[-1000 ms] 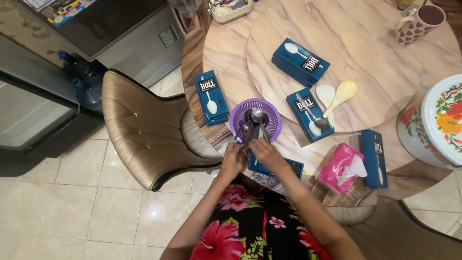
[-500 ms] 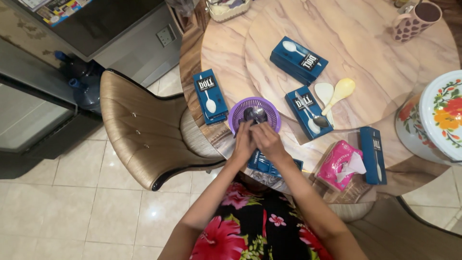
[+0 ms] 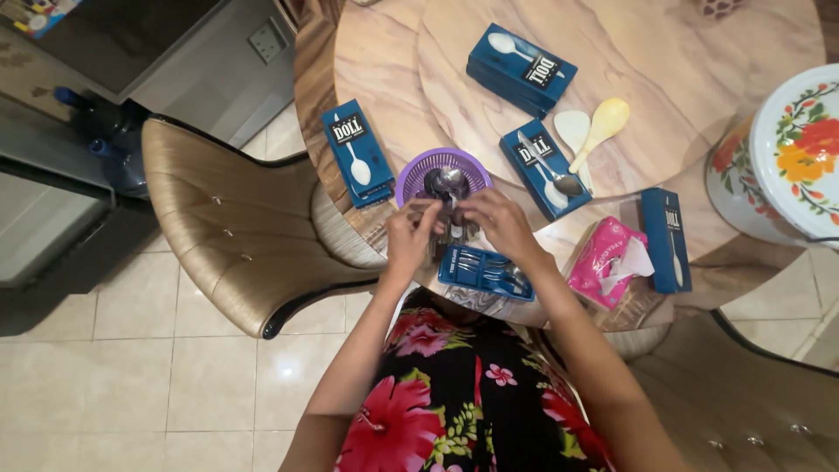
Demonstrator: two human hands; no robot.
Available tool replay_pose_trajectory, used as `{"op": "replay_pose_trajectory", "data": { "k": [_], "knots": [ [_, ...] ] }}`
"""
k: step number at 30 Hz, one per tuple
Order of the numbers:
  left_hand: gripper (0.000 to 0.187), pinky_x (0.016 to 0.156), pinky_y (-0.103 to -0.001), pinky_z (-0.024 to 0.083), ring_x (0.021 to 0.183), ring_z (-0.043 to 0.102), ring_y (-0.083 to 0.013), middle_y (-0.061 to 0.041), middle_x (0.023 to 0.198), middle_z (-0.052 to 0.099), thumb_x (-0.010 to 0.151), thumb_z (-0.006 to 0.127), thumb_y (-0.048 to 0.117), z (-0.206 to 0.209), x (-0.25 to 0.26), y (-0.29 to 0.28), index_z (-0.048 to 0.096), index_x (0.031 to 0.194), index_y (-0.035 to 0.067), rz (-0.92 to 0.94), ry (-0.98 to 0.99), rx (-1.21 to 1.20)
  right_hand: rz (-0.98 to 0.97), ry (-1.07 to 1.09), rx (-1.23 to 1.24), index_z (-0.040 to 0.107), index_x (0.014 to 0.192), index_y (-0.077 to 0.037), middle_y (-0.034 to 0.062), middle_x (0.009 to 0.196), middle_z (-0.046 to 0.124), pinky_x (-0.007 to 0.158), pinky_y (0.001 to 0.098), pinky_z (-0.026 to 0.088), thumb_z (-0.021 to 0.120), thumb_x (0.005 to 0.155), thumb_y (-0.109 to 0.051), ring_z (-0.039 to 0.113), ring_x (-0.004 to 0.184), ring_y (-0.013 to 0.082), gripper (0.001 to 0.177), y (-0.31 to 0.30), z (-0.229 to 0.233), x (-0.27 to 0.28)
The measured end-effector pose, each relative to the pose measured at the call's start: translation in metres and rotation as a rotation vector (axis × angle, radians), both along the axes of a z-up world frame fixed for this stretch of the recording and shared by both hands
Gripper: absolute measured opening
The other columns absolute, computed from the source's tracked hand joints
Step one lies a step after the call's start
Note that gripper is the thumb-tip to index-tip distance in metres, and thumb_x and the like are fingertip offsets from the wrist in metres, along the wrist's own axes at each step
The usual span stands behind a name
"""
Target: Unboxing several sets of spoons and placing them into a purple bowl on a dining table.
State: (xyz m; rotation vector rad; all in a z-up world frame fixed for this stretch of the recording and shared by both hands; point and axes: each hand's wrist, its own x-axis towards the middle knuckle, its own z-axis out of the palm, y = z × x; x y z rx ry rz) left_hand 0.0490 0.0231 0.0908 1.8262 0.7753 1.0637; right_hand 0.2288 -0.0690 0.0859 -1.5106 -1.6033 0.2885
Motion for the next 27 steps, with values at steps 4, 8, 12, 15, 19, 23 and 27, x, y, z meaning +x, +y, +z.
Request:
{"op": "replay_pose_trajectory", "data": {
  "k": [4,8,12,15,19,23,27],
  "knots": [
    [0.014,0.075,-0.030,0.055,0.063,0.074,-0.0198,-0.009,0.057,0.071,0.097,0.071,0.015,0.009,0.000,-0.021,0.078,0.090,0.005,-0.119,-0.019,-0.148,-0.021,-0.029,-0.087,0.078,0.113,-0.019,0.0062,0.099,0.065,0.088,0.0439,0.053,0.075,0.092,-0.025,0.063,0.094,0.0321,0.021,-0.026,-0.022,0.009],
    [0.018,0.076,-0.026,0.054,0.057,0.072,-0.0160,-0.007,0.053,0.070,0.098,0.071,0.018,0.002,0.006,-0.034,0.078,0.085,0.008,-0.227,-0.048,-0.305,-0.061,0.015,-0.151,0.076,0.105,-0.020,0.0033,0.086,0.064,0.079,0.0419,0.054,0.073,0.093,-0.021,0.067,0.083,0.0298,0.012,-0.056,-0.055,0.016],
    [0.010,0.072,-0.025,0.055,0.059,0.074,-0.0167,-0.011,0.061,0.073,0.094,0.075,0.014,0.005,0.010,-0.045,0.078,0.095,0.005,-0.337,-0.086,-0.437,-0.200,0.059,-0.132,0.078,0.098,-0.022,-0.0003,0.081,0.068,0.073,0.0348,0.056,0.076,0.092,-0.015,0.070,0.076,0.0248,0.009,-0.088,-0.060,0.022],
    [0.008,0.066,-0.026,0.057,0.057,0.074,-0.0195,-0.013,0.063,0.072,0.090,0.077,0.008,0.002,0.014,-0.050,0.079,0.095,0.002,-0.342,-0.139,-0.495,-0.304,0.076,-0.130,0.079,0.099,-0.023,-0.0009,0.082,0.069,0.072,0.0327,0.057,0.077,0.092,-0.014,0.071,0.077,0.0235,0.011,-0.111,-0.048,0.025],
    [0.009,0.065,-0.030,0.060,0.059,0.075,-0.0220,-0.013,0.066,0.071,0.087,0.080,0.005,0.001,0.016,-0.050,0.080,0.095,0.000,-0.310,-0.200,-0.470,-0.380,0.029,-0.141,0.078,0.095,-0.020,0.0024,0.081,0.068,0.072,0.0376,0.057,0.076,0.092,-0.010,0.071,0.080,0.0282,0.011,-0.143,-0.050,0.032],
    [0.006,0.065,-0.032,0.060,0.059,0.075,-0.0235,-0.010,0.068,0.068,0.090,0.078,0.006,-0.016,0.005,-0.027,0.081,0.094,0.002,-0.236,-0.195,-0.396,-0.447,-0.117,-0.194,0.076,0.096,-0.018,0.0083,0.083,0.066,0.073,0.0413,0.057,0.064,0.100,-0.009,0.070,0.081,0.0344,0.015,-0.180,-0.052,0.031],
    [0.005,0.067,-0.032,0.060,0.061,0.076,-0.0245,-0.010,0.067,0.065,0.092,0.075,0.002,0.021,-0.008,-0.024,0.079,0.091,-0.001,-0.145,-0.153,-0.304,-0.438,-0.437,-0.312,0.072,0.100,-0.022,0.0014,0.088,0.064,0.078,0.0335,0.057,0.063,0.096,-0.014,0.069,0.089,0.0244,0.012,-0.206,-0.088,0.033]
  ]
}}
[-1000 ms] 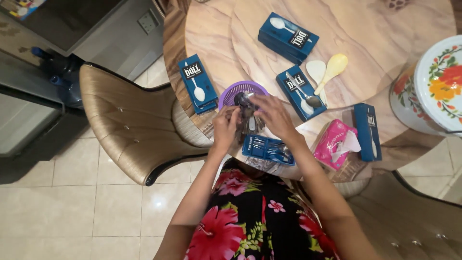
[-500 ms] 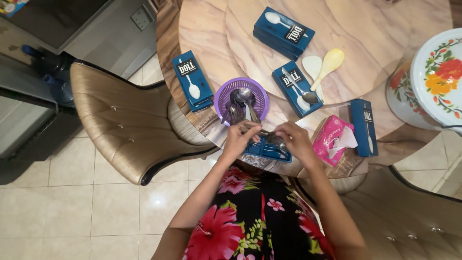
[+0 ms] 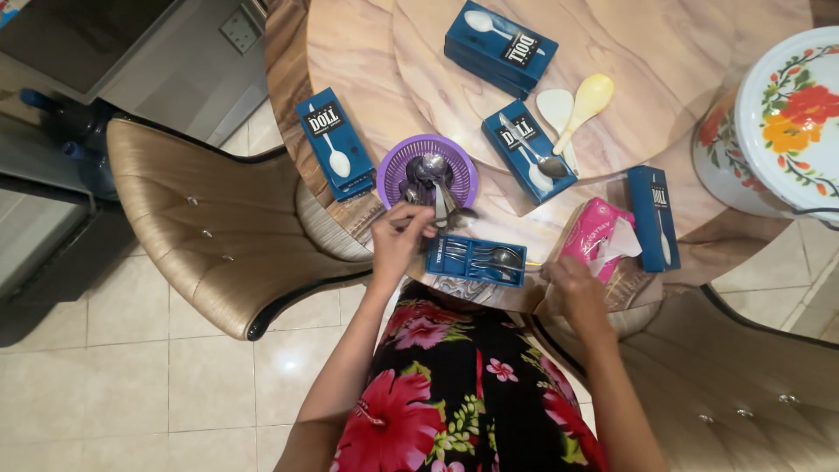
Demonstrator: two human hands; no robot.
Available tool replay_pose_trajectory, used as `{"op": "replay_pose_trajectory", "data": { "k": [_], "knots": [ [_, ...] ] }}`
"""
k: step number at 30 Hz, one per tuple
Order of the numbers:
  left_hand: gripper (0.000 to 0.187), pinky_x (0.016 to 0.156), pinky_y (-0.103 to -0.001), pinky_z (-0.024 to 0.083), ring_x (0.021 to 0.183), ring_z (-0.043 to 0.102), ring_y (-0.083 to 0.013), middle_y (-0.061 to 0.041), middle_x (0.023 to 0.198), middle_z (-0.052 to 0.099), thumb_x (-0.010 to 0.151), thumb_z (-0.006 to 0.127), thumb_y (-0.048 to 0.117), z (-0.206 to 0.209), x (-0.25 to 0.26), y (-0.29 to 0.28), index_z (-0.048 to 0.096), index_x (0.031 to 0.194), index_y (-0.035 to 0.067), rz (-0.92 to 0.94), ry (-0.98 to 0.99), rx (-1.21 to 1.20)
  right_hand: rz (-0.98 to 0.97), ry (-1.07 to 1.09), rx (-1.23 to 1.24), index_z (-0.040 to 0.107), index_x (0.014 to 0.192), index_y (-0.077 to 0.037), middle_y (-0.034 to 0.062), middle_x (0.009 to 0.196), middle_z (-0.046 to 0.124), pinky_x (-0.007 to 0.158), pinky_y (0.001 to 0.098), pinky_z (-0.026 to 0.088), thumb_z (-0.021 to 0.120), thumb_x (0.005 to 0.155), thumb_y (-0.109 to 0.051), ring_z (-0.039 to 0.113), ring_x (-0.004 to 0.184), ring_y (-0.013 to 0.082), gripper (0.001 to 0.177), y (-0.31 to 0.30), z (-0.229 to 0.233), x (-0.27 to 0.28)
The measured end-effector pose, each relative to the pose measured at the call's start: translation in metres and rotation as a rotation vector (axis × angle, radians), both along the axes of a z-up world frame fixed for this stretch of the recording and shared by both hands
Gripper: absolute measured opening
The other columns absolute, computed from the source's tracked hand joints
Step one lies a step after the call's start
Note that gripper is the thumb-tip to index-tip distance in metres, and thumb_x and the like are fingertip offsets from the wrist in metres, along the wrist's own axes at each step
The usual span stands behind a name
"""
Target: Unboxing several sets of spoons and placing them into a purple bowl on a dining table.
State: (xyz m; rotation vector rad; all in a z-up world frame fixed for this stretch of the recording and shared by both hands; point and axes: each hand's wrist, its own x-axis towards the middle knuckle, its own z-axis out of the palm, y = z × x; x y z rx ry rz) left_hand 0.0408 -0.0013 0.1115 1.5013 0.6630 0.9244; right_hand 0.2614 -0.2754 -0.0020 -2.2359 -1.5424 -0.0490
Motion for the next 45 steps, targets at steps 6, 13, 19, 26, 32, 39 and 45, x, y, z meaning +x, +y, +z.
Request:
{"op": "replay_pose_trajectory", "data": {
  "k": [6,13,19,26,32,39,45],
  "knots": [
    [0.006,0.068,-0.031,0.059,0.062,0.076,-0.0233,-0.009,0.066,0.066,0.092,0.075,0.004,0.006,-0.006,-0.004,0.079,0.090,0.000,0.032,0.023,0.015,0.020,-0.274,-0.112,0.072,0.102,-0.026,-0.0040,0.094,0.066,0.084,0.0273,0.057,0.066,0.092,-0.019,0.069,0.098,0.0157,0.014,-0.006,-0.017,-0.010],
    [0.006,0.064,-0.031,0.060,0.062,0.076,-0.0228,-0.010,0.067,0.067,0.092,0.075,0.002,-0.002,-0.012,-0.005,0.078,0.090,-0.003,0.046,0.007,-0.036,0.119,-0.302,0.016,0.071,0.099,-0.020,-0.0010,0.090,0.060,0.078,0.0320,0.052,0.065,0.093,-0.012,0.061,0.089,0.0202,0.012,0.018,-0.023,-0.025],
    [0.008,0.063,-0.028,0.059,0.062,0.076,-0.0213,-0.010,0.066,0.068,0.093,0.075,0.005,-0.001,-0.017,-0.002,0.077,0.091,-0.002,0.055,0.049,-0.053,0.088,-0.336,0.036,0.066,0.099,-0.019,-0.0014,0.087,0.053,0.082,0.0305,0.049,0.064,0.090,-0.011,0.059,0.088,0.0206,0.012,0.017,-0.026,-0.029],
    [0.007,0.064,-0.028,0.059,0.062,0.076,-0.0218,-0.012,0.067,0.071,0.092,0.076,0.005,-0.002,-0.019,-0.004,0.078,0.089,-0.001,0.065,0.063,-0.077,0.064,-0.332,0.027,0.069,0.099,-0.017,0.0017,0.085,0.055,0.085,0.0312,0.049,0.062,0.089,-0.003,0.060,0.088,0.0227,0.018,0.015,-0.019,-0.036],
    [0.008,0.064,-0.030,0.060,0.061,0.076,-0.0209,-0.013,0.064,0.070,0.091,0.076,0.006,0.004,-0.018,-0.011,0.078,0.089,-0.001,0.035,0.081,-0.114,0.050,-0.115,-0.112,0.066,0.101,-0.024,-0.0051,0.092,0.054,0.084,0.0222,0.048,0.059,0.093,-0.014,0.058,0.099,0.0151,0.015,0.037,-0.019,-0.051],
    [0.007,0.067,-0.027,0.059,0.061,0.076,-0.0186,-0.012,0.064,0.072,0.091,0.076,0.006,-0.005,-0.019,-0.011,0.079,0.088,0.001,0.020,0.134,-0.112,0.136,-0.145,-0.191,0.058,0.119,-0.017,0.0046,0.109,0.059,0.080,0.0303,0.057,0.052,0.099,-0.022,0.059,0.112,0.0245,0.022,0.040,-0.018,-0.073],
    [0.007,0.068,-0.029,0.059,0.062,0.076,-0.0190,-0.011,0.063,0.072,0.090,0.077,0.009,-0.031,-0.033,-0.014,0.080,0.087,0.004,-0.106,0.239,-0.120,0.070,-0.039,-0.175,0.055,0.115,-0.014,0.0030,0.097,0.053,0.073,0.0329,0.058,0.055,0.102,-0.025,0.059,0.102,0.0251,0.017,0.061,0.005,-0.075]
  ]
}}
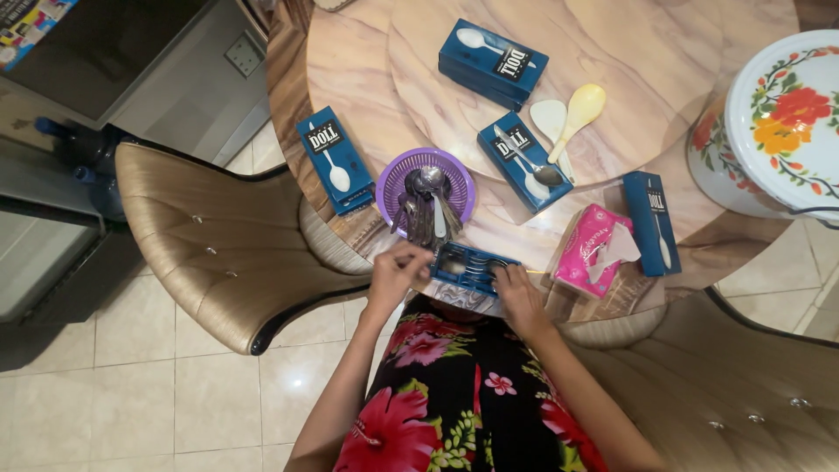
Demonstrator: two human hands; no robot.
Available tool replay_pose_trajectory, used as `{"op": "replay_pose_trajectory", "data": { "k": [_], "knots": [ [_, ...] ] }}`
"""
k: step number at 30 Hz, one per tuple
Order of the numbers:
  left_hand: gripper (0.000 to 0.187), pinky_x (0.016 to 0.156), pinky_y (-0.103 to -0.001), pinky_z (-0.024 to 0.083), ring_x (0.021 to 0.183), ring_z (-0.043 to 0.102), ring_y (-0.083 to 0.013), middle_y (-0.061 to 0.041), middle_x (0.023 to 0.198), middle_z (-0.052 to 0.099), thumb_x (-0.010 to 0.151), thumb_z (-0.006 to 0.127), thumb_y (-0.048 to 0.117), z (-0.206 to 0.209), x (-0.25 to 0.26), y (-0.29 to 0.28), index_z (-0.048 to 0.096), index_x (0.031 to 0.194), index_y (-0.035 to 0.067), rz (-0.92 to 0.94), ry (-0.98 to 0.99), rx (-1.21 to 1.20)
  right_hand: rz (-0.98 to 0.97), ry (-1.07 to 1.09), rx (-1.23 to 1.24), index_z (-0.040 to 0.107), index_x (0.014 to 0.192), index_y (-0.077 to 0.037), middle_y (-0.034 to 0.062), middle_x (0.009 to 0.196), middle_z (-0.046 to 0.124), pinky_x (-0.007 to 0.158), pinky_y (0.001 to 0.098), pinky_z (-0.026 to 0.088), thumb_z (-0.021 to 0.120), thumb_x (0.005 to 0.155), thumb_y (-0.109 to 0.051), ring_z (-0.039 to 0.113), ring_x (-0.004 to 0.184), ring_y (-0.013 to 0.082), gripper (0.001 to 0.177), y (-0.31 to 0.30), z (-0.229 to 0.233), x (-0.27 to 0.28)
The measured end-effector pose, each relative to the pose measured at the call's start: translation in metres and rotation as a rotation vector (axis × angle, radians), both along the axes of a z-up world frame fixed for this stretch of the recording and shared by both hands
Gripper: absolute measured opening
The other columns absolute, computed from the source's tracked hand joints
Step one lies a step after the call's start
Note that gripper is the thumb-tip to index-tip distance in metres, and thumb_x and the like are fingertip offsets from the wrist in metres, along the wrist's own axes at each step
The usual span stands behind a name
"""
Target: Unboxing several sets of spoons and placing them into a purple bowl on a dining table.
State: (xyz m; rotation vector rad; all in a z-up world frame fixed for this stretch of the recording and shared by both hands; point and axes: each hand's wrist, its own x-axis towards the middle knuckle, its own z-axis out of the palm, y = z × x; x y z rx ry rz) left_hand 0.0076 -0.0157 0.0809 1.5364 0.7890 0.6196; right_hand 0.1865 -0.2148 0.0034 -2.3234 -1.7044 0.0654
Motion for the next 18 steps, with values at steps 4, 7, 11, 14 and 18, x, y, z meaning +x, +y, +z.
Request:
{"op": "replay_pose_trajectory", "data": {
  "k": [4,7,11,14,18],
  "knots": [
    [0.007,0.068,-0.034,0.058,0.058,0.070,-0.0202,-0.018,0.065,0.072,0.090,0.076,0.007,-0.029,-0.016,-0.009,0.079,0.089,0.000,-0.201,0.100,-0.144,0.050,-0.089,0.076,0.053,0.101,-0.016,0.0002,0.091,0.049,0.073,0.0294,0.055,0.057,0.101,-0.029,0.059,0.097,0.0239,0.013,0.009,-0.008,0.004],
    [0.011,0.067,-0.035,0.059,0.059,0.072,-0.0201,-0.018,0.069,0.074,0.089,0.077,0.007,-0.065,-0.024,-0.011,0.079,0.094,-0.002,-0.265,0.138,-0.197,0.043,-0.209,0.145,0.052,0.097,-0.020,-0.0029,0.088,0.046,0.072,0.0283,0.052,0.062,0.099,-0.036,0.057,0.091,0.0204,0.019,0.017,-0.056,0.021],
    [0.015,0.068,-0.035,0.059,0.061,0.073,-0.0215,-0.019,0.068,0.073,0.090,0.076,0.008,-0.059,-0.027,-0.009,0.078,0.099,-0.003,-0.267,0.161,-0.208,0.038,-0.164,0.203,0.053,0.096,-0.020,-0.0038,0.086,0.044,0.072,0.0277,0.051,0.063,0.095,-0.045,0.056,0.089,0.0195,0.027,0.017,-0.059,0.025],
    [0.012,0.070,-0.032,0.059,0.065,0.075,-0.0222,-0.019,0.070,0.075,0.090,0.077,0.011,-0.050,-0.022,-0.005,0.079,0.096,0.000,-0.236,0.150,-0.243,0.001,-0.083,0.241,0.060,0.098,-0.019,-0.0036,0.085,0.048,0.072,0.0323,0.052,0.067,0.090,-0.055,0.057,0.088,0.0208,0.037,0.017,-0.032,0.023],
    [0.012,0.071,-0.029,0.059,0.072,0.074,-0.0189,-0.017,0.076,0.077,0.091,0.078,0.015,-0.051,-0.006,-0.006,0.080,0.095,0.004,-0.172,0.050,-0.313,-0.099,0.490,0.164,0.069,0.115,-0.025,0.0002,0.094,0.066,0.087,0.0362,0.053,0.066,0.098,-0.044,0.065,0.098,0.0249,0.026,0.020,0.012,0.016]
  ]
}}
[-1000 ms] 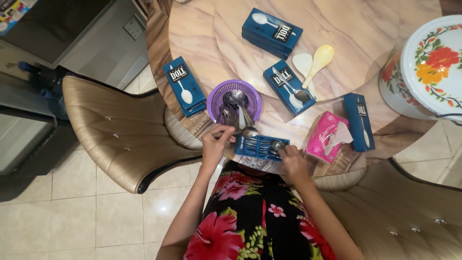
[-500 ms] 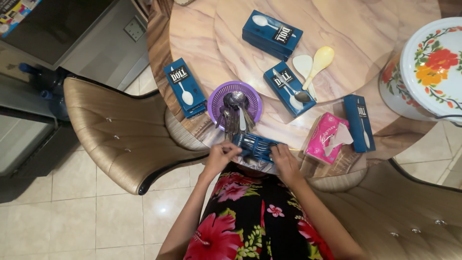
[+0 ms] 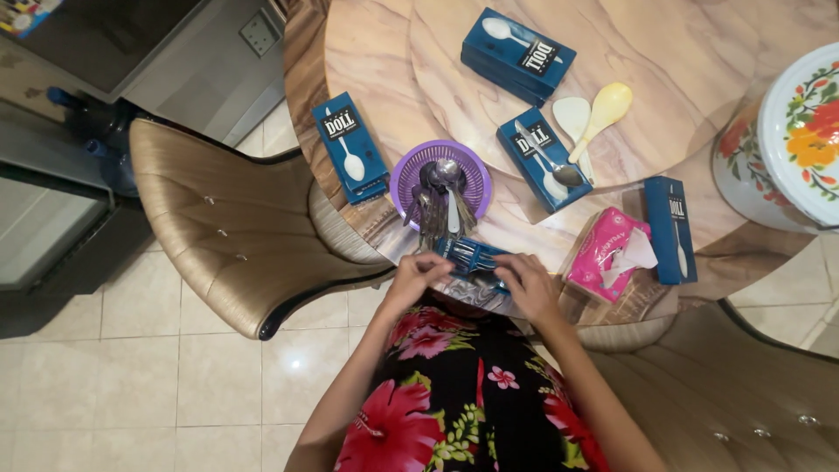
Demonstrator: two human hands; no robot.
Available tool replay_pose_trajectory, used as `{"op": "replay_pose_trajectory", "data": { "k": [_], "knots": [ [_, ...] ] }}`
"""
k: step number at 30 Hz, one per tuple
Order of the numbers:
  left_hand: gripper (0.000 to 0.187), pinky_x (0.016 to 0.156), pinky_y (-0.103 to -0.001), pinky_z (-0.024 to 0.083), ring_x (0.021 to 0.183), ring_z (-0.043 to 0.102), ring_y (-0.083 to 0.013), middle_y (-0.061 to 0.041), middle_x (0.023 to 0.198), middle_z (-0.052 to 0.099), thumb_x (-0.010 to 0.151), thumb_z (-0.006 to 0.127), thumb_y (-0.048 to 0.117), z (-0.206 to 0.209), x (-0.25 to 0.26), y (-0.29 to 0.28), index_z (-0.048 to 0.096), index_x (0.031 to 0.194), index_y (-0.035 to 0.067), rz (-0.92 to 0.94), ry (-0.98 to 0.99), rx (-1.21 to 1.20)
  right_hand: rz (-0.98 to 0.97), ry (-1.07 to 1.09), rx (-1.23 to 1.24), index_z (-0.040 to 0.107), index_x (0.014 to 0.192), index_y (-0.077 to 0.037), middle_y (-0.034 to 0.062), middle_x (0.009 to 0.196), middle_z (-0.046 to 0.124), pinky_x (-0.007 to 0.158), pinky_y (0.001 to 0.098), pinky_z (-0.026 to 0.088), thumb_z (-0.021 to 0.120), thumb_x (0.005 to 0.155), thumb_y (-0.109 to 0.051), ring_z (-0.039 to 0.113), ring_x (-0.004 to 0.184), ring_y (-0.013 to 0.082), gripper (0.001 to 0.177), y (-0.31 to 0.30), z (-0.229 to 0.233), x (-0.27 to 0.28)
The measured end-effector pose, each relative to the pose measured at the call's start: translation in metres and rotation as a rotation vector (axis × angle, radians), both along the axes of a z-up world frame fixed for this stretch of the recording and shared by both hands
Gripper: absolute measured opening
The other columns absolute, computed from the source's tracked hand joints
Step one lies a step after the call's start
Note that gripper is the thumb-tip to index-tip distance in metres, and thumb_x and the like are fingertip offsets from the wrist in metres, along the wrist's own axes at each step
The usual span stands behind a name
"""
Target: Unboxing several sets of spoons and placing them into a purple bowl on a dining table.
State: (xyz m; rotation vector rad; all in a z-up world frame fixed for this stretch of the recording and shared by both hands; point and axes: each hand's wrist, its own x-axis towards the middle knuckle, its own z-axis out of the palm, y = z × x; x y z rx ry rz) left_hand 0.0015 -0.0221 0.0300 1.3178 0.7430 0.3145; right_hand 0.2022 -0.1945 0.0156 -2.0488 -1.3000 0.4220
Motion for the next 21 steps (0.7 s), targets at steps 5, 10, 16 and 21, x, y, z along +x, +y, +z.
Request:
{"op": "replay_pose_trajectory", "data": {
  "k": [5,10,16,21],
  "knots": [
    [0.018,0.070,-0.029,0.061,0.072,0.076,-0.0225,-0.022,0.080,0.076,0.088,0.079,0.012,0.004,0.025,-0.009,0.078,0.101,-0.001,0.075,-0.130,-0.174,0.068,0.269,0.012,0.078,0.111,-0.023,0.0063,0.087,0.075,0.083,0.0425,0.057,0.074,0.091,-0.023,0.073,0.091,0.0311,0.021,-0.012,0.000,0.006],
    [0.065,0.083,-0.029,0.063,0.091,0.073,-0.0197,-0.019,0.107,0.071,0.084,0.087,0.012,-0.032,0.029,-0.008,0.056,0.141,0.001,0.038,-0.185,-0.047,-0.053,0.125,0.029,0.080,0.103,-0.022,0.0044,0.082,0.072,0.076,0.0412,0.058,0.074,0.089,-0.016,0.072,0.083,0.0317,0.016,-0.049,0.007,0.023],
    [0.027,0.084,-0.040,0.060,0.094,0.073,-0.0338,-0.015,0.096,0.071,0.086,0.082,0.012,-0.052,0.013,-0.010,0.076,0.111,0.006,-0.225,0.135,0.509,-0.026,-0.473,-0.062,0.073,0.097,-0.015,0.0038,0.089,0.066,0.073,0.0348,0.058,0.067,0.089,-0.012,0.068,0.094,0.0283,0.010,-0.082,-0.042,0.026],
    [0.023,0.097,-0.041,0.055,0.107,0.066,-0.0353,-0.013,0.106,0.067,0.089,0.076,0.014,-0.064,0.009,-0.022,0.073,0.111,0.007,-0.372,0.264,0.696,-0.040,-0.519,-0.028,0.072,0.108,-0.018,0.0031,0.099,0.065,0.074,0.0377,0.061,0.065,0.088,-0.015,0.068,0.099,0.0266,0.021,-0.086,-0.041,0.019]
  ]
}}
